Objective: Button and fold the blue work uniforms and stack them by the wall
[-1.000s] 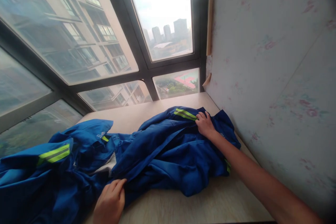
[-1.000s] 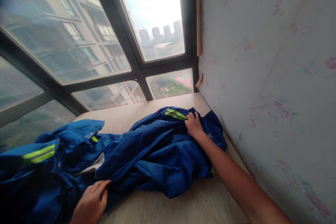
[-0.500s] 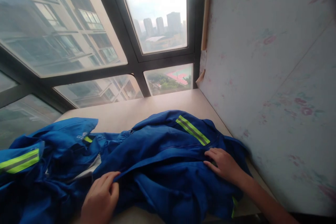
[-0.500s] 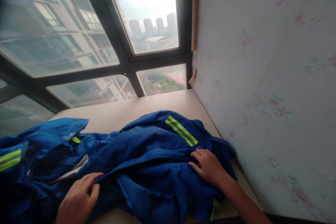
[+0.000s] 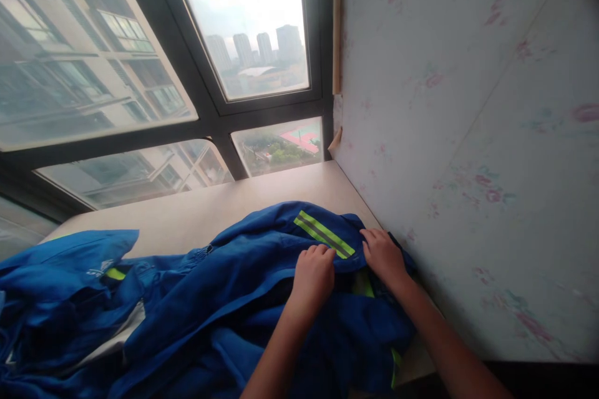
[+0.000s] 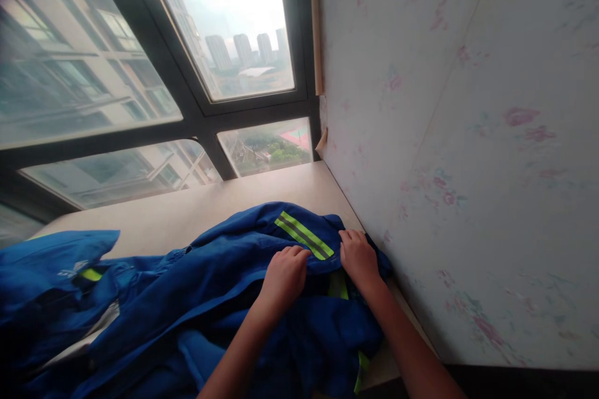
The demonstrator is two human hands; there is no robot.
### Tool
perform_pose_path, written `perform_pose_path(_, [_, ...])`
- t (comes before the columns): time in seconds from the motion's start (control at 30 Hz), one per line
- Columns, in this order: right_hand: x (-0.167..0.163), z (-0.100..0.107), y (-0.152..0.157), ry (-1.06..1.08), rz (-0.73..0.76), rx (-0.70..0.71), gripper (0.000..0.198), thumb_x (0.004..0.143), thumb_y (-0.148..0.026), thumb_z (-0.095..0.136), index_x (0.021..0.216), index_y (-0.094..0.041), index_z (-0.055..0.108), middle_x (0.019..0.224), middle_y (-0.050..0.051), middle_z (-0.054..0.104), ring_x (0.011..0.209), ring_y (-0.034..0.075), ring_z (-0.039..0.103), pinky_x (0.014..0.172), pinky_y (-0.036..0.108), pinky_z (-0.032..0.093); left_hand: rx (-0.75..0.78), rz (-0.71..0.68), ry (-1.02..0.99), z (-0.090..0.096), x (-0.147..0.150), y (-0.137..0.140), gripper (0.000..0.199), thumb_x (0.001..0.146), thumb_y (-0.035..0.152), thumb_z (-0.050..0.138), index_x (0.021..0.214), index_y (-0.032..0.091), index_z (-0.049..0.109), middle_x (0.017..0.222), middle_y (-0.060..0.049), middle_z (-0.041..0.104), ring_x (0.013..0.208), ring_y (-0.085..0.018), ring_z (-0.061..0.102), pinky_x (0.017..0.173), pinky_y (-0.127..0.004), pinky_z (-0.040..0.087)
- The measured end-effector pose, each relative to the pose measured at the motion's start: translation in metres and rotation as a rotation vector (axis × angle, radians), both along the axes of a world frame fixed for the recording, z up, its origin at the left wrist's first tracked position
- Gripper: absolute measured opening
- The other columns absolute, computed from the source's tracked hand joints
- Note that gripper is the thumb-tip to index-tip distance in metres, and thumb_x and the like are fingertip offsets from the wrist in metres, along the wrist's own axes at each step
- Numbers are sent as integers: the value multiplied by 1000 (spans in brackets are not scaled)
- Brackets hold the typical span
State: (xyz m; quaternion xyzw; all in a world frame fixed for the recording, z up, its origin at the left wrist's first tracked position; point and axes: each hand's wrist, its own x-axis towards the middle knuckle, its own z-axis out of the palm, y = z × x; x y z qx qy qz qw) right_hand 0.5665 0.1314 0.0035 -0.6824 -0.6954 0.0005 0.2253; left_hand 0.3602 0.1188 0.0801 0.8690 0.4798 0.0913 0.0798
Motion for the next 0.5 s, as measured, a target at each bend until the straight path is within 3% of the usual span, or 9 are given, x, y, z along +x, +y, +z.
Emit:
perform_pose_path(0.1, [11, -8, 8, 2, -97, -154, 34, 91, -13, 45, 122, -14, 61, 114, 13, 66, 109, 24, 59, 92, 32, 44, -91, -14, 99, -18, 11, 3, 25, 91, 12, 41, 100, 19, 63, 97, -10, 63, 86, -21, 61, 69, -31, 44])
perform_pose_path(0.27, [16, -10, 16, 87, -194, -331, 26, 90, -26, 54, 115, -18, 60, 111, 9, 68, 105, 23, 62, 84, 29, 43, -171, 30, 133, -47, 2, -12, 35, 88, 8, 41, 116, 24, 55, 111, -6, 58, 88, -17, 62, 68, -26, 43])
perform_pose_path(0.4, [17, -1, 22, 208, -320, -414, 44, 89, -33, 57, 128, -14, 50, 105, 12, 70, 95, 25, 65, 77, 32, 44, -178, 32, 121, -49, -6, -18, 39, 88, 7, 40, 120, 25, 54, 116, -5, 57, 93, -18, 61, 73, -26, 44])
perform_pose_path(0.5, [20, 6, 24, 300, -280, -461, 39, 86, -34, 60, 120, -16, 60, 104, 11, 71, 95, 24, 65, 75, 30, 43, -198, 45, 94, -44, -7, -16, 43, 87, 6, 40, 122, 25, 54, 117, -6, 57, 97, -18, 61, 77, -27, 43])
